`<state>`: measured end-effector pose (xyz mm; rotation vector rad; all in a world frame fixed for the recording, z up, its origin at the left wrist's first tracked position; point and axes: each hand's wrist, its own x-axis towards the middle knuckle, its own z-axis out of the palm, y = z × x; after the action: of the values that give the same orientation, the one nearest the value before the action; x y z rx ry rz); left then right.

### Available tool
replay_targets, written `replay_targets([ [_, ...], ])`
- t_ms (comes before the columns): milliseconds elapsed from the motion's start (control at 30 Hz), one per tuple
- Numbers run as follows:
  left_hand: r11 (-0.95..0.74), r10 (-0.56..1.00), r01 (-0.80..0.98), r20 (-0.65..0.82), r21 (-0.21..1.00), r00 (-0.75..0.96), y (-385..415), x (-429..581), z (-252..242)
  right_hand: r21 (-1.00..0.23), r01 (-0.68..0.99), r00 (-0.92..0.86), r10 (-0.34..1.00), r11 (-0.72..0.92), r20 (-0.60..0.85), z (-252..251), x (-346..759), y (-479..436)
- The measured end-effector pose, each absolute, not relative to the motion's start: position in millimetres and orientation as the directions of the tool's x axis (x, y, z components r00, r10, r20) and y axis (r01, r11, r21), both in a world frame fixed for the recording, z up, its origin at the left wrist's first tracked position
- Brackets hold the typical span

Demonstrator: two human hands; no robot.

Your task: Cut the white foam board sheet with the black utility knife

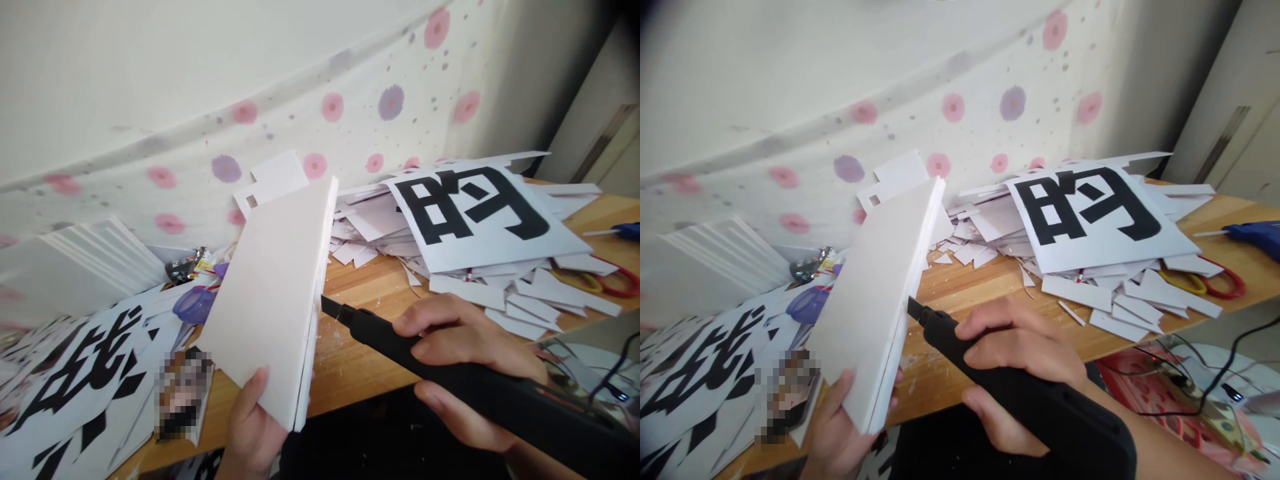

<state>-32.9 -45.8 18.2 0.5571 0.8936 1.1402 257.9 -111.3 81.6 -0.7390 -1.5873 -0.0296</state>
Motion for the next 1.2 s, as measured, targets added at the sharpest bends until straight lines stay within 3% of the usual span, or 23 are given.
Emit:
replay_targets([
  [200, 0.308, 0.948, -0.622, -0.176, 0.720, 0.266, -42, -29, 10, -0.388, 0.454, 0.005, 0.434, 0.802, 0.901, 77, 259, -106],
  [467, 0.408, 0.900, -0.525, -0.231, 0.747, 0.370, -52, -17, 35, -0.413, 0.421, -0.013, 0.461, 0.807, 0.887, 76, 254, -102],
  [800, 0.513, 0.786, -0.526, -0.125, 0.679, 0.605, -44, -25, 29, -0.380, 0.435, -0.025, 0.433, 0.816, 0.901, 75, 248, -100],
  [933, 0.529, 0.766, -0.523, -0.111, 0.669, 0.633, -43, -24, 30, -0.438, 0.416, 0.081, 0.447, 0.797, 0.891, 73, 240, -102],
  [1200, 0.479, 0.836, -0.565, -0.153, 0.672, 0.527, -46, -21, 28, -0.417, 0.431, -0.040, 0.479, 0.800, 0.877, 77, 253, -105],
])
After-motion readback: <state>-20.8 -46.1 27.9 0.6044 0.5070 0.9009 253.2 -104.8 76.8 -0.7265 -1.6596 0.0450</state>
